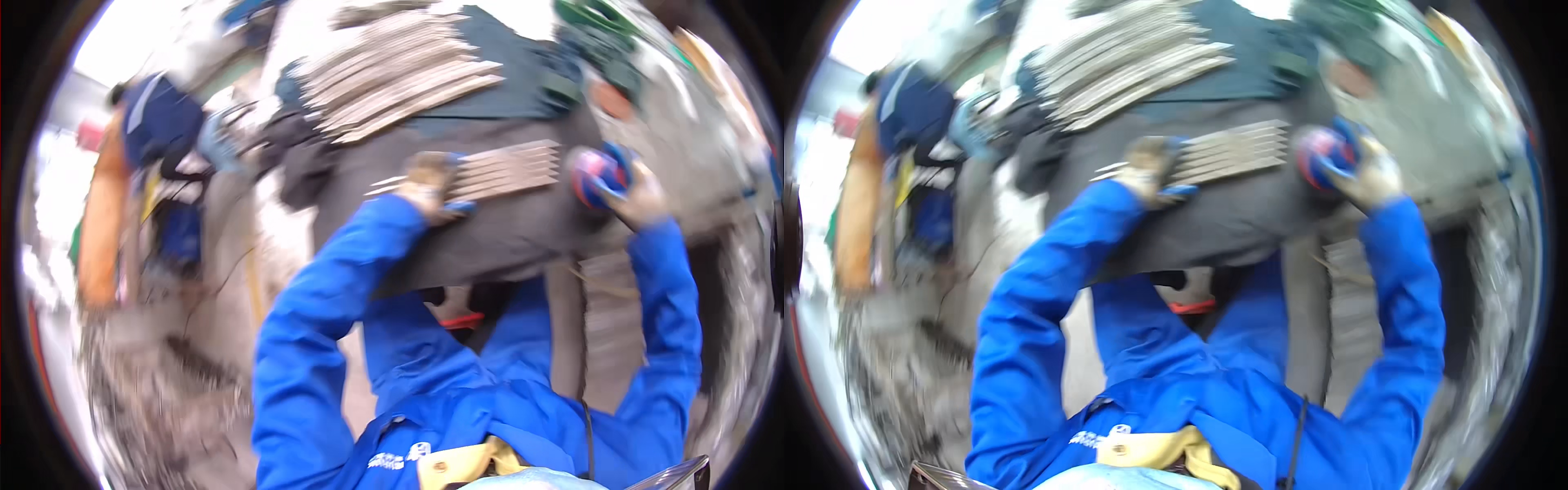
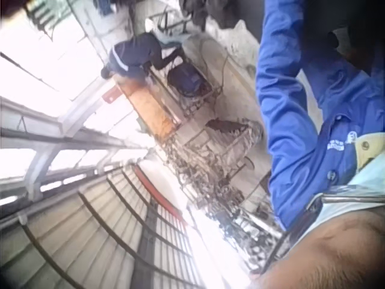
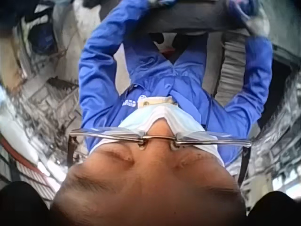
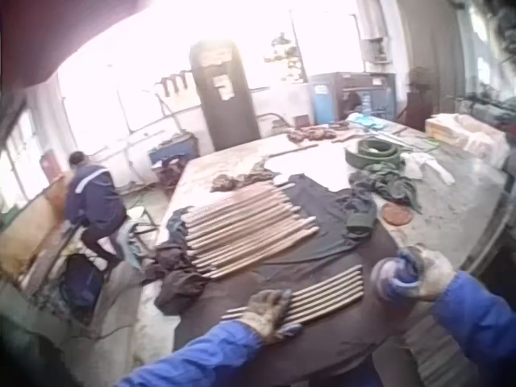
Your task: Sanding metal rods using an orbital sander and a manual sanding pad on a workbench.
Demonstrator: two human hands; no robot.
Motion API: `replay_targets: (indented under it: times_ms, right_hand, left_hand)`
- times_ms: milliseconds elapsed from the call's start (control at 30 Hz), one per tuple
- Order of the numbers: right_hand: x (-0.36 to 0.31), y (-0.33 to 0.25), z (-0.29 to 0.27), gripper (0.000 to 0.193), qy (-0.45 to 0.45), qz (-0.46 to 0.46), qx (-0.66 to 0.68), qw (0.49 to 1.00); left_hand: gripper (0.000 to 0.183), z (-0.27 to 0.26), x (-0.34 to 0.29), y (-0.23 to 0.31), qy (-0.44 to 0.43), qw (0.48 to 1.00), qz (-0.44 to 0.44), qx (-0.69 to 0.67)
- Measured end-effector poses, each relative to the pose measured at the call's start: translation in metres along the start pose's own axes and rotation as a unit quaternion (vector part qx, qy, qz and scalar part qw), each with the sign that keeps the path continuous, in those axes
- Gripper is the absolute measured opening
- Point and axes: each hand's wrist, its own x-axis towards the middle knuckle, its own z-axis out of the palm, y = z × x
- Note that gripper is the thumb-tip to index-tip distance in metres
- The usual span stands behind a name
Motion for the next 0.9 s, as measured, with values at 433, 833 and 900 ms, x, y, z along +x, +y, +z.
replay_targets:
  times_ms: [433, 833, 900]
  right_hand:
    - [0.000, 0.065, 0.019, 0.059, 0.016, -0.087, 0.086, 0.992]
    - [0.003, 0.040, 0.012, 0.056, -0.069, 0.071, 0.295, 0.950]
    - [0.013, -0.005, 0.006, 0.052, -0.059, 0.089, 0.262, 0.959]
  left_hand:
    - [0.073, -0.005, -0.097, -0.028, 0.189, 0.947, -0.259, -0.022]
    - [0.067, 0.038, -0.029, -0.011, 0.255, 0.893, -0.335, -0.160]
    - [0.059, 0.016, -0.040, -0.013, 0.317, 0.756, -0.336, -0.464]
